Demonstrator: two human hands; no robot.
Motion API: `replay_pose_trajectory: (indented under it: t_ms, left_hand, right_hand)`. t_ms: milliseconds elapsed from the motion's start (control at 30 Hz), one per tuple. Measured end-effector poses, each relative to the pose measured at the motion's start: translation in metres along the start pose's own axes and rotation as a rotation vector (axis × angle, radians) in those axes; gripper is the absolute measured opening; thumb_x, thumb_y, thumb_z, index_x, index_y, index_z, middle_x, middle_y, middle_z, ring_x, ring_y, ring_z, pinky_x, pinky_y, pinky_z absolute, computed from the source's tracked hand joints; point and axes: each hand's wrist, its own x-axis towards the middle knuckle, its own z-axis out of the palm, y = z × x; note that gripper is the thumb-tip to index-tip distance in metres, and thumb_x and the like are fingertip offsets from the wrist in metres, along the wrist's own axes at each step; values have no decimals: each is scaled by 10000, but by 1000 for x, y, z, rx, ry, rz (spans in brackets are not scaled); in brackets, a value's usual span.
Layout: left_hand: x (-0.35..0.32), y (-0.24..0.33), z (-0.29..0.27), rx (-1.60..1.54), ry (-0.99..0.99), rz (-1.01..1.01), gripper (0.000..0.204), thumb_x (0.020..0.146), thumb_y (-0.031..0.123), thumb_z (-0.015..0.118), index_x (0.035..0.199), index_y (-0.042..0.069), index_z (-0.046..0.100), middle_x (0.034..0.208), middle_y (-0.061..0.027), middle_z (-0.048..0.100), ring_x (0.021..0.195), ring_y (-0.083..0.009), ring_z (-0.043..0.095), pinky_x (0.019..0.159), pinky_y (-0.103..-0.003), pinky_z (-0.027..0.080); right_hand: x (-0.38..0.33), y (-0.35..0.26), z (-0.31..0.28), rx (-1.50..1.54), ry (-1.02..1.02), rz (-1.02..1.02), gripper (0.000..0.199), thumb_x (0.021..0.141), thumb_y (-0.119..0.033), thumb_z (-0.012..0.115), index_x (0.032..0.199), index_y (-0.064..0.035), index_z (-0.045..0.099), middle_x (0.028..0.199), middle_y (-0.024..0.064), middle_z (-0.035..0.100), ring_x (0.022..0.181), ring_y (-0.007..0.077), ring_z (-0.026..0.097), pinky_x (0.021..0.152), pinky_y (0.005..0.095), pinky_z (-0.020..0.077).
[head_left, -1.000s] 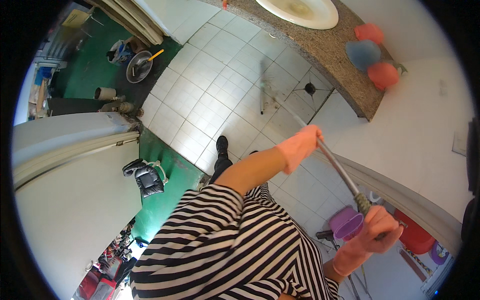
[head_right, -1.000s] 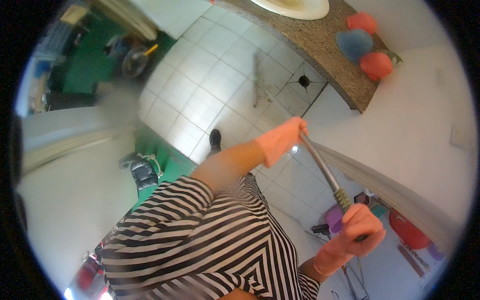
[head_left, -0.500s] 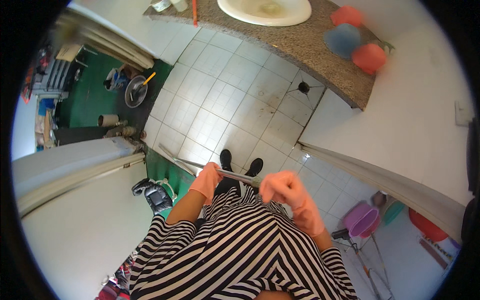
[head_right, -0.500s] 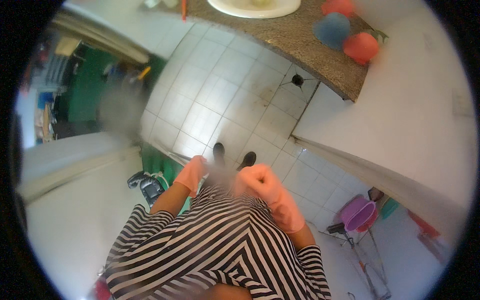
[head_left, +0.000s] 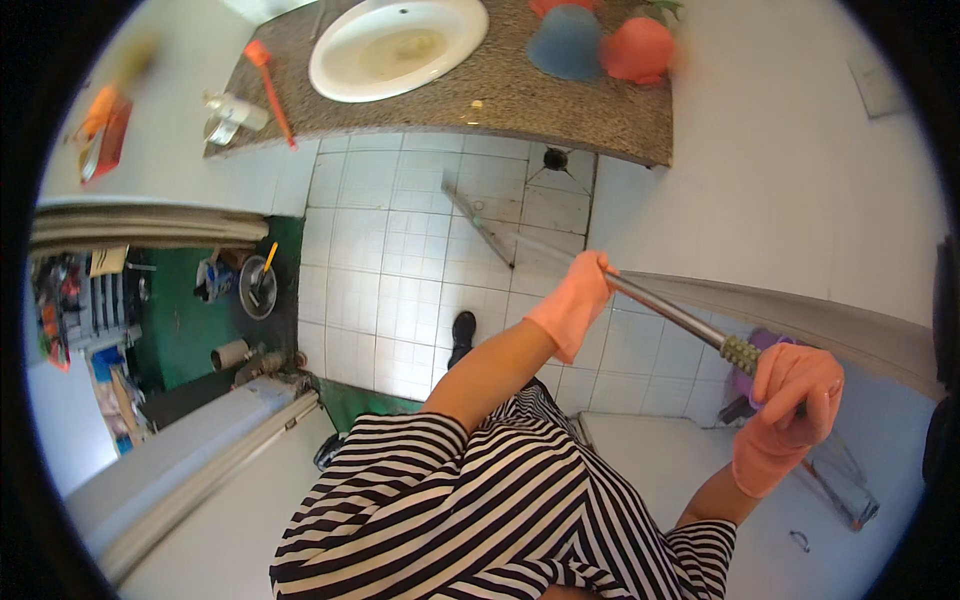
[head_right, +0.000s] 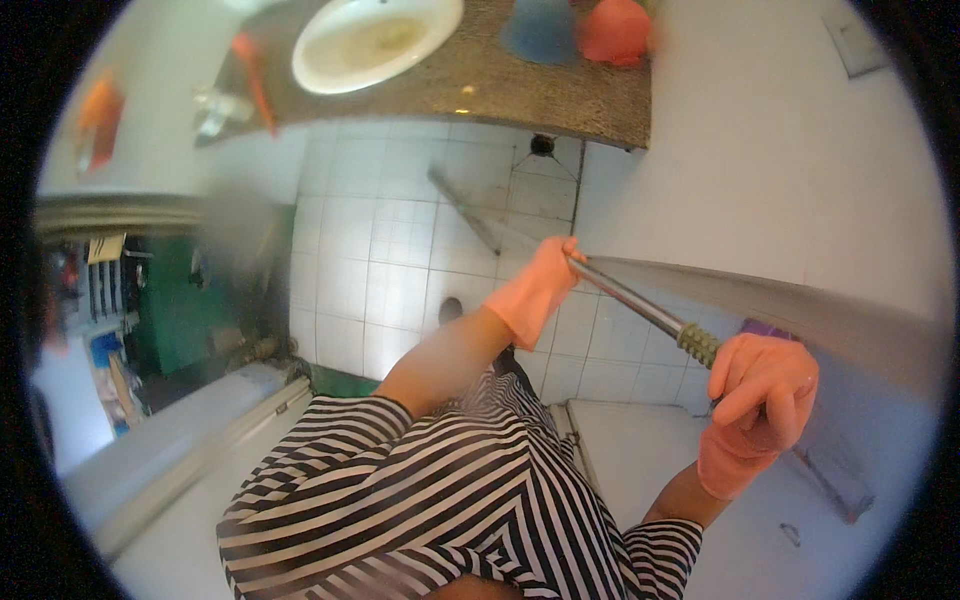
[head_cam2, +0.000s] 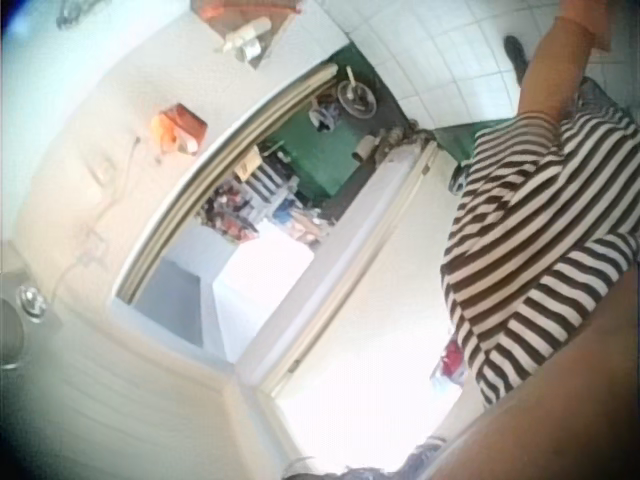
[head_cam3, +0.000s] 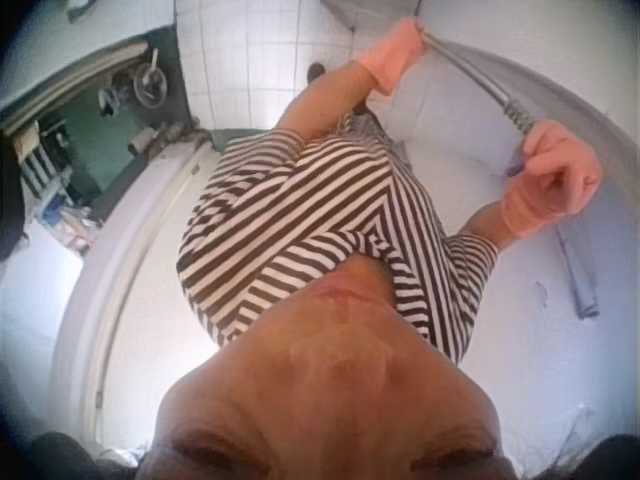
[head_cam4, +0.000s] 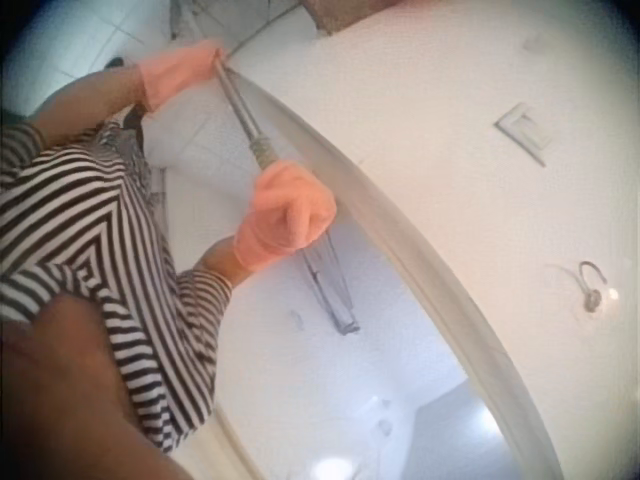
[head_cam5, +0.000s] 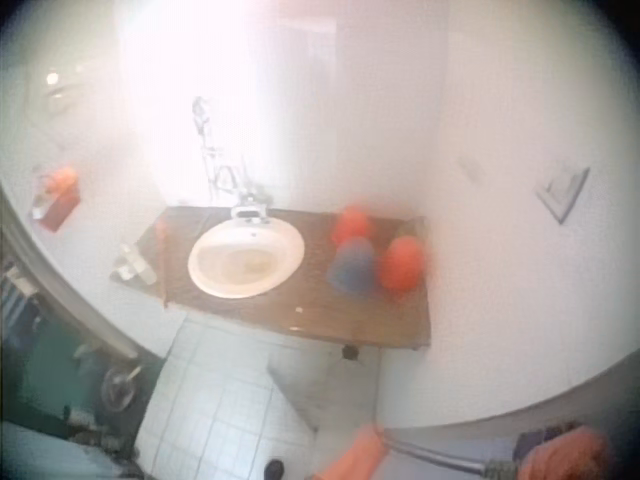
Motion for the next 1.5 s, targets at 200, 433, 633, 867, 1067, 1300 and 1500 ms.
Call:
replay_pose_trajectory:
  t_ms: [200, 433, 633, 867, 1067, 1300, 1500]
  left_hand:
    - [16, 25, 75, 169, 224, -123, 124, 802, 53, 536, 712, 98, 464, 667, -63, 494, 540, -197, 480, 540, -321, 446]
    - [34, 52, 60, 334, 195, -234, 175, 923, 86, 540, 754, 89, 495, 641, -29, 511, 495, -176, 470, 521, -339, 471]
    - [29, 101, 24, 662, 86, -269, 260, 977, 172, 564, 740, 115, 473, 617, -12, 490, 510, -169, 478, 563, -327, 474]
    - [26, 146, -82, 979, 51, -263, 286, 969, 198, 558, 706, 131, 468, 622, -3, 500, 545, -162, 496, 557, -324, 420]
    - [24, 172, -194, 1678, -2, -377, 244, 948, 164, 510, 712, 104, 531, 626, -30, 532, 521, -185, 484, 494, -363, 382]
    - [-81, 135, -385, 2306, -592, -80, 212, 927, 134, 526, 801, 63, 681, 736, -110, 677, 641, -234, 644, 540, -393, 479]
    - [-286, 83, -569, 1697, -161, -590, 198, 905, 30, 637, 708, 1, 641, 661, -142, 633, 530, -266, 602, 457, -392, 509]
  right_hand:
    - [-1, 26, 17, -223, 284, -176, 384, 848, -6, 480, 465, -9, 509, 394, 19, 383, 338, 114, 233, 376, 265, 282]
    - [-6, 57, 97, -460, 705, -149, 352, 773, -9, 480, 433, -50, 398, 427, 37, 379, 414, 143, 292, 437, 272, 317]
    - [-25, 101, 190, -486, 1005, -190, 291, 726, 3, 480, 446, -57, 429, 448, 37, 389, 427, 155, 298, 449, 262, 331]
    - [-97, 164, 283, -385, 1177, -33, 361, 926, -21, 458, 581, -63, 557, 449, 20, 422, 423, 152, 372, 611, 378, 498]
    - [-176, 208, 405, -353, 1516, 125, 502, 1087, -230, 381, 643, -69, 552, 430, 17, 420, 420, 137, 413, 806, 442, 531]
    - [-329, 242, 592, 1, 2408, -105, 392, 1068, -355, 516, 834, -70, 649, 608, 49, 576, 567, 164, 556, 812, 452, 559]
    - [-546, 254, 874, -423, 2417, -198, 490, 958, -270, 663, 1406, -112, 545, 1068, 90, 628, 907, 178, 620, 804, 378, 549]
